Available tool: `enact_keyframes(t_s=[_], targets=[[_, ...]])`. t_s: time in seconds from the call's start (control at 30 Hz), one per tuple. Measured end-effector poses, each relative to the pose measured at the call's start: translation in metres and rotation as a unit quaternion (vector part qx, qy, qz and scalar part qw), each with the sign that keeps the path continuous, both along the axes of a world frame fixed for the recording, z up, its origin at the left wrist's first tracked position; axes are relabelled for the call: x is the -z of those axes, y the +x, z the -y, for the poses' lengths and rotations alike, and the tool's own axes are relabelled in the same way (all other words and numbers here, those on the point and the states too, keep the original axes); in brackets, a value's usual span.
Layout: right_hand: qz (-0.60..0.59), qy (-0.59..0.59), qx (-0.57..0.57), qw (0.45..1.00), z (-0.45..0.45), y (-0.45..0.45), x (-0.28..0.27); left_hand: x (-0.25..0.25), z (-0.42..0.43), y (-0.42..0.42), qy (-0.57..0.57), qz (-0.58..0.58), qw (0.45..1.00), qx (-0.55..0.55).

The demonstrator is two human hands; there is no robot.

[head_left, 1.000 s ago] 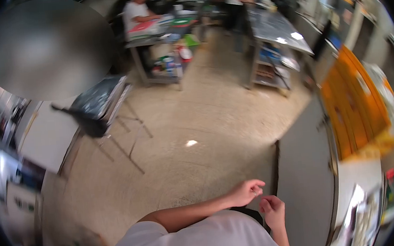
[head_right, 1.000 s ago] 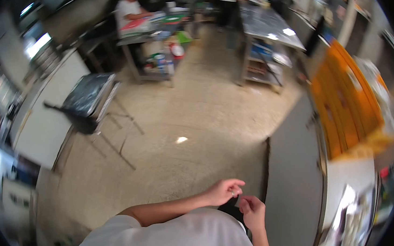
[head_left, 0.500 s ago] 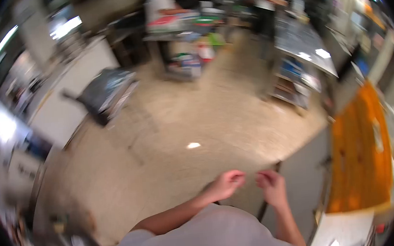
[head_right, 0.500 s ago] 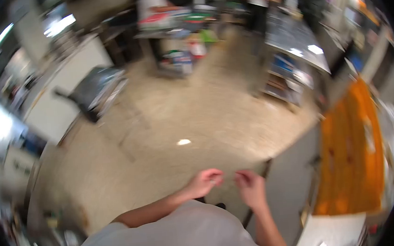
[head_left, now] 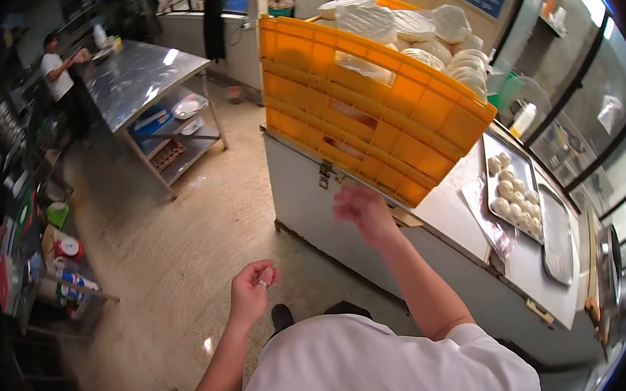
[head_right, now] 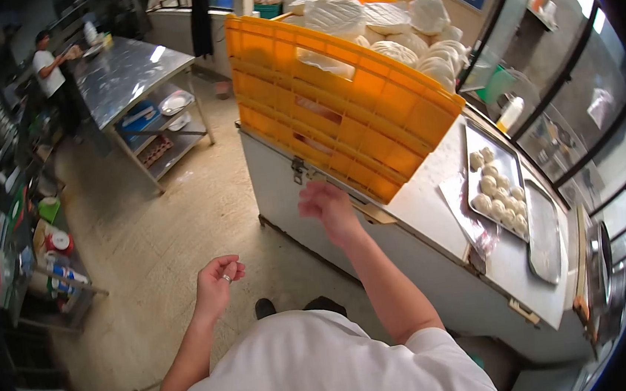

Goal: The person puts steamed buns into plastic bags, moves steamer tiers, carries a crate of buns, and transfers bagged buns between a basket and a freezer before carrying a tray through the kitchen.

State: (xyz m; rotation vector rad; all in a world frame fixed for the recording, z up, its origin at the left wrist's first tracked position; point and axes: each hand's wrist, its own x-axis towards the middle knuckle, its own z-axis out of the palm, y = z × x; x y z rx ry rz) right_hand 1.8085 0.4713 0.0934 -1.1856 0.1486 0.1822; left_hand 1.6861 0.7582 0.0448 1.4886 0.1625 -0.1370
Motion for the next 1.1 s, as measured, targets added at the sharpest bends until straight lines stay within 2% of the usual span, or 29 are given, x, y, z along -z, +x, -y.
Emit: enact_keyframes(t_s=[0.17,0.27,0.37,0.47,0.67,0.8,0.87,0.9,1.0,1.1], targets=[[-0.010,0.214,0.106,0.971,0.002,0.050,-0.003,-0.014,-0.005,0.040,-0.027,-0.006,0.996,0.084],[0.017,0.274,0.098,0.956,0.001,0.079,0.012,-0.022,0.009,0.063,-0.026,-0.003,0.994,0.106],[0.030,0.378,0.127,0.916,-0.006,0.104,0.027,-0.026,0.021,0.087,-0.019,0.015,0.993,0.118],[0.021,0.462,0.139,0.876,-0.015,0.103,0.012,-0.030,0.024,0.113,0.000,0.011,0.995,0.103],[0.003,0.488,0.133,0.862,-0.020,0.115,0.019,-0.024,0.006,0.178,0.008,0.023,0.998,0.062],[0.062,0.414,0.125,0.900,-0.023,0.126,0.025,-0.048,0.000,0.244,0.010,0.065,0.998,-0.015],[0.067,0.381,0.151,0.910,-0.028,0.132,0.025,-0.062,-0.007,0.291,0.036,0.133,0.989,-0.046],[0.074,0.367,0.160,0.913,-0.030,0.133,0.026,-0.068,-0.012,0.317,0.064,0.163,0.984,-0.041],[0.092,0.332,0.198,0.918,-0.037,0.137,0.027,-0.069,-0.026,0.400,0.054,0.240,0.969,0.002],[0.103,0.331,0.258,0.902,-0.054,0.145,0.026,-0.063,-0.024,0.467,0.026,0.288,0.952,0.100]])
